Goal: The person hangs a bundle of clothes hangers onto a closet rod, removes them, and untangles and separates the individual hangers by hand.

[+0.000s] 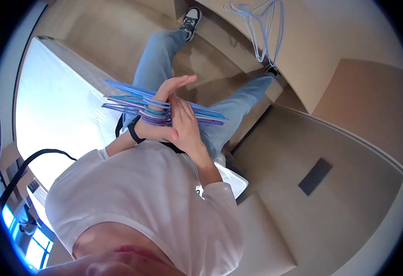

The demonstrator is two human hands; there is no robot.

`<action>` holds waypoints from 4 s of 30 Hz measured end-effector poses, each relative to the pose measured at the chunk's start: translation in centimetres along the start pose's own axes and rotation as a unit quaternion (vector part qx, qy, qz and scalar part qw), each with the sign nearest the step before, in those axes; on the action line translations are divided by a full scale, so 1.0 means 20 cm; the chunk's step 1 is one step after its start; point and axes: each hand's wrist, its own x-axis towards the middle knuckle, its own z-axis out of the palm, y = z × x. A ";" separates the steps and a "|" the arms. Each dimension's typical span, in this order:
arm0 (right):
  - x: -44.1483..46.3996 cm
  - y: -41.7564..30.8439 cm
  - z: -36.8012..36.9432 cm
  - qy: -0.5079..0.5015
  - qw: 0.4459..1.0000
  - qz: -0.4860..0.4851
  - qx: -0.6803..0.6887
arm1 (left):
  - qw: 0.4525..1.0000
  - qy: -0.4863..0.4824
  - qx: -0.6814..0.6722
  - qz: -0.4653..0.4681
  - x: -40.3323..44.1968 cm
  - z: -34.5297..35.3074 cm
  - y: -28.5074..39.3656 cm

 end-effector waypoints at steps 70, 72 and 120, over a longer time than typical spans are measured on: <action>-0.19 -0.02 -0.75 0.261 0.958 -0.015 -0.120 | 0.981 -0.042 0.098 0.165 0.36 0.05 0.52; -0.20 0.02 -0.74 0.227 0.965 0.066 -0.114 | 0.991 -0.051 -0.018 0.121 0.33 0.06 0.50; 0.03 0.06 -0.12 -0.170 0.980 0.080 -0.065 | 0.996 0.029 0.021 -0.080 -0.13 -0.17 -0.08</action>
